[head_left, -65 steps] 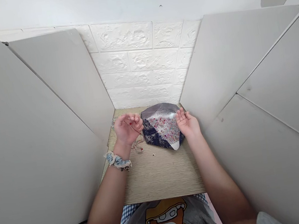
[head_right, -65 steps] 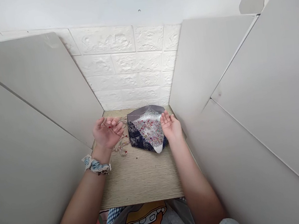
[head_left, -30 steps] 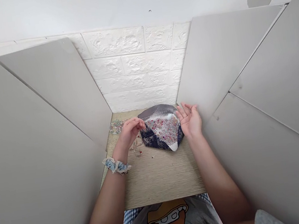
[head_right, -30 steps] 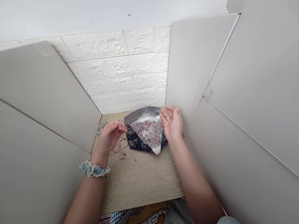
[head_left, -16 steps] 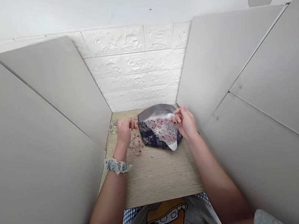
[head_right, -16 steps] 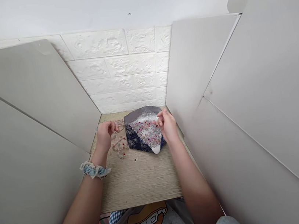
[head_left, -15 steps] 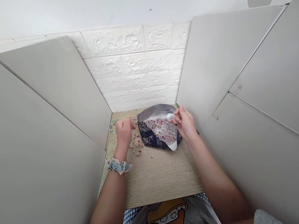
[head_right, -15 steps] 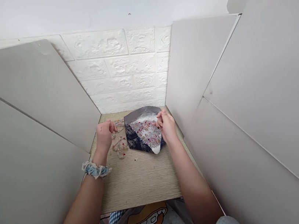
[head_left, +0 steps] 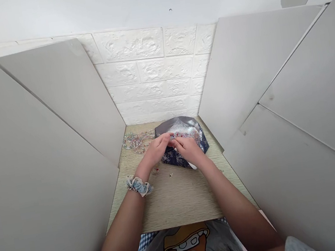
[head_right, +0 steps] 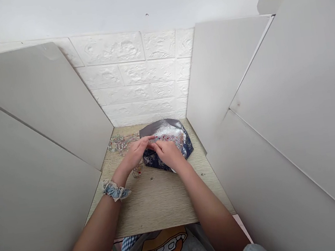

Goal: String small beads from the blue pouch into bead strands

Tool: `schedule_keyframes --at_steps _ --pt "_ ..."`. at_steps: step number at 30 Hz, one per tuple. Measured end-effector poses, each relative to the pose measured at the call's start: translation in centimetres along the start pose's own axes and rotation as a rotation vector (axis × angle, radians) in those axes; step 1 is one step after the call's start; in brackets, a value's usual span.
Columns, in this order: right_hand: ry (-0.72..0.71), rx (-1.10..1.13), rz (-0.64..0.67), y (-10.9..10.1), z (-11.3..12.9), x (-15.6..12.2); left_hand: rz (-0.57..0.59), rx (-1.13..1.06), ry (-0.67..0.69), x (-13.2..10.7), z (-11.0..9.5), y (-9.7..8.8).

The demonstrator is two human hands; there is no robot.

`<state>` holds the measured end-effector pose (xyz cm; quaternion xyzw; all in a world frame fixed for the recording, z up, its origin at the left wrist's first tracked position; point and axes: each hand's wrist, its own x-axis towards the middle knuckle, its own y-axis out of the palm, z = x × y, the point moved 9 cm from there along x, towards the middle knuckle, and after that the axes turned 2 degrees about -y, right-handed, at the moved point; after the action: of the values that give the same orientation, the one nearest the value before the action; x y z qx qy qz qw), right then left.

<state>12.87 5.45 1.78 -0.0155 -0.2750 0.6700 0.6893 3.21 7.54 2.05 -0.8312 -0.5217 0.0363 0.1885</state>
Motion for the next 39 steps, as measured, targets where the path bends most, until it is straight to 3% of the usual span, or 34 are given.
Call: schedule_keyframes --at_steps 4,9,12,15,17,19,21,22,28,31,35,39 --pt "-0.029 0.092 -0.112 -1.1 0.3 -0.1 0.107 -0.077 -0.026 0.1 0.5 1.4" --pt "-0.125 -0.034 -0.240 -2.7 1.7 -0.4 0.230 -0.213 -0.154 -0.1 1.1 1.8" --pt "-0.073 0.059 -0.342 -3.9 1.1 -0.4 0.204 -0.143 -0.198 -0.3 1.2 1.0" --pt "0.061 0.338 -0.471 -5.3 -1.2 -0.5 0.201 -0.055 -0.226 -0.6 1.2 0.3" --pt "0.134 0.556 -0.577 -6.2 -2.9 -0.7 0.324 -0.026 -0.275 -1.1 1.5 1.0" --pt "0.178 0.691 -0.625 -6.7 -4.0 -0.7 0.546 -0.026 -0.358 -2.4 2.1 2.5" --pt "0.209 0.726 -0.590 -6.5 -4.3 -0.5 0.700 -0.025 -0.409 -3.4 2.3 3.4" --pt "0.212 0.722 -0.551 -6.2 -4.1 -0.3 0.723 -0.027 -0.410 -3.6 2.3 3.6" --pt "0.155 0.675 -0.156 -1.9 -0.8 0.1 0.490 -0.205 -0.284 -2.2 0.9 2.1" --pt "0.156 0.615 0.024 0.2 0.2 0.0 0.454 -0.274 -0.251 -1.8 0.6 2.2" --pt "0.166 0.545 0.119 1.4 0.3 -0.3 0.364 -0.277 -0.157 -1.0 0.0 2.0" --pt "0.190 0.468 0.190 2.4 -0.2 -0.6 0.357 -0.255 -0.096 -0.8 -0.6 2.1"
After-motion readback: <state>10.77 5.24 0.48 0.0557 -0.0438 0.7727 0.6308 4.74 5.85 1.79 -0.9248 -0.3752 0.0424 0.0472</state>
